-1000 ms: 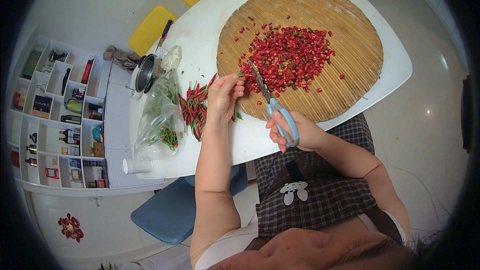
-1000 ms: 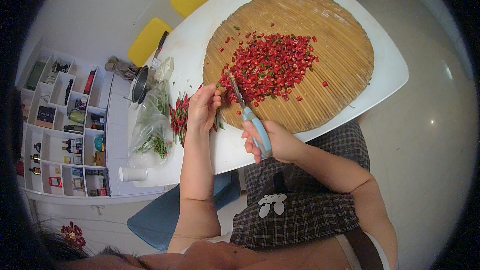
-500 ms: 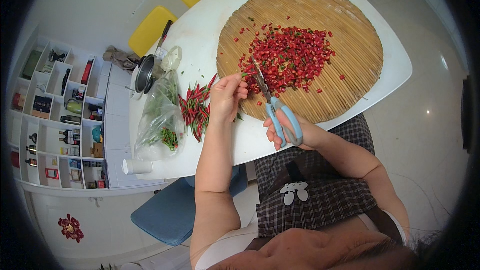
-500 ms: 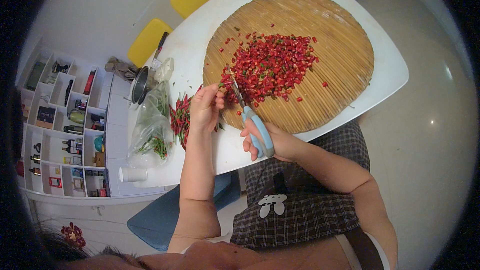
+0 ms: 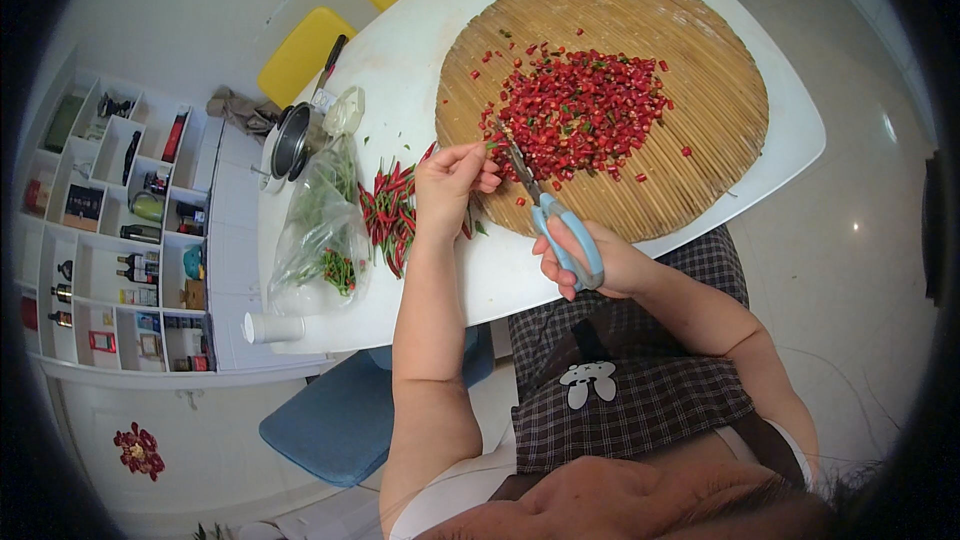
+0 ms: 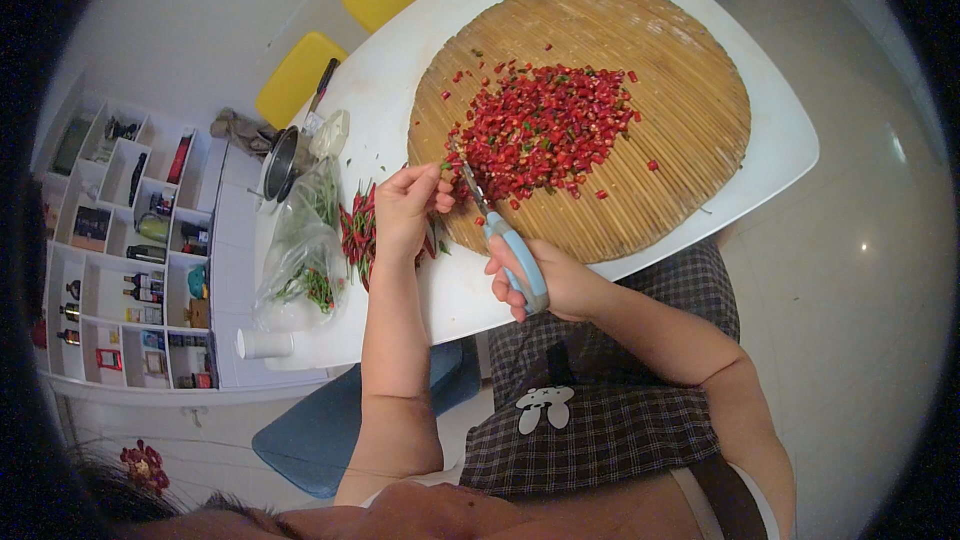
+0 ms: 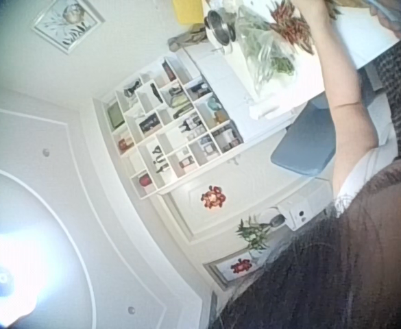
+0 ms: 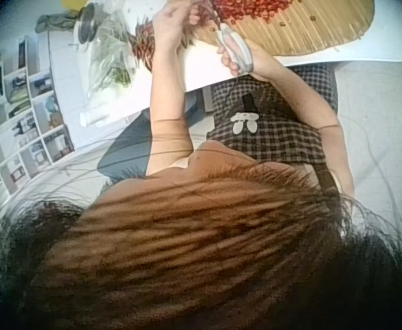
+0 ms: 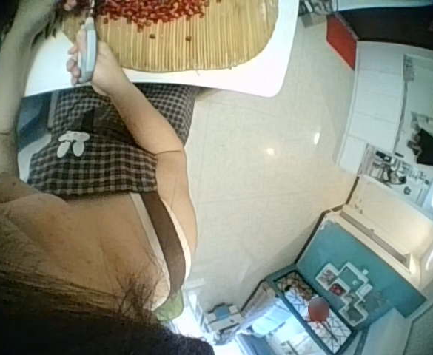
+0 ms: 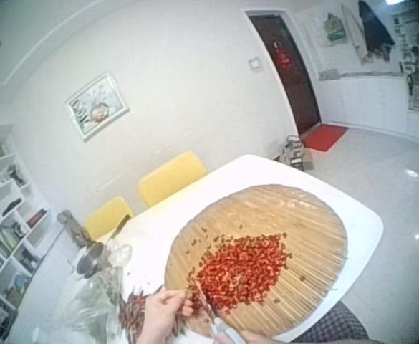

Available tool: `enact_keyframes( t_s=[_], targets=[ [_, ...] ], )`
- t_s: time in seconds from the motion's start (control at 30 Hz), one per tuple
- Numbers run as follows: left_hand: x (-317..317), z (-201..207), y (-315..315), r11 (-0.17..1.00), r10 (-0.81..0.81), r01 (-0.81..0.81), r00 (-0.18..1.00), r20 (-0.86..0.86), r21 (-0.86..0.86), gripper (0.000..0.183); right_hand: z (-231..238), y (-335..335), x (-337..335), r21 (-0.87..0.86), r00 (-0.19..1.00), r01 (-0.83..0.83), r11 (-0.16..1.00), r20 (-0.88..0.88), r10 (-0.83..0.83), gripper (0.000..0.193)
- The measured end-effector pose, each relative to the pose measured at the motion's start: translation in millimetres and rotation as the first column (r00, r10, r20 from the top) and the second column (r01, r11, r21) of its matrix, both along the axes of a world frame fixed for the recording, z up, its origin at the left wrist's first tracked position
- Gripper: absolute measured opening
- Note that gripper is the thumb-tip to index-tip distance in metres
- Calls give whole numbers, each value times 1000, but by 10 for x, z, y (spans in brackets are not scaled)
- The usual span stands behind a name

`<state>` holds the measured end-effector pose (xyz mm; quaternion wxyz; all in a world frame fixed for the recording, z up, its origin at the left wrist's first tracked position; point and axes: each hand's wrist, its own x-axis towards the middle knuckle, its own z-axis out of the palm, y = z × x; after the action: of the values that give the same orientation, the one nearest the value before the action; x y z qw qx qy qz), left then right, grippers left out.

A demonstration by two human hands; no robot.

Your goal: The person uses scissors to cut small red chili peppers into pieces over a large round wooden board.

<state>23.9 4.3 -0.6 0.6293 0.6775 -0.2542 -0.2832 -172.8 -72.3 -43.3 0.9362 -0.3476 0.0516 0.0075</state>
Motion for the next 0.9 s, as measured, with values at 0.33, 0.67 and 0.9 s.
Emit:
enact_keyframes(
  t_s=[0.33,0.67,0.9],
  targets=[
    [-7,-27,-39,999,31,-32,999,-28,-23,15,1,-17,4,-161,999,-34,986,-21,31,43],
    [-126,-1,-78,997,40,-40,999,-3,-60,17,-64,9,51,-14,1000,-16,1000,12,16,46],
    [-43,1,-42,1000,14,-14,1000,-15,6,16,-35,-2,36,5,999,-44,999,3,44,44]
  ],
)
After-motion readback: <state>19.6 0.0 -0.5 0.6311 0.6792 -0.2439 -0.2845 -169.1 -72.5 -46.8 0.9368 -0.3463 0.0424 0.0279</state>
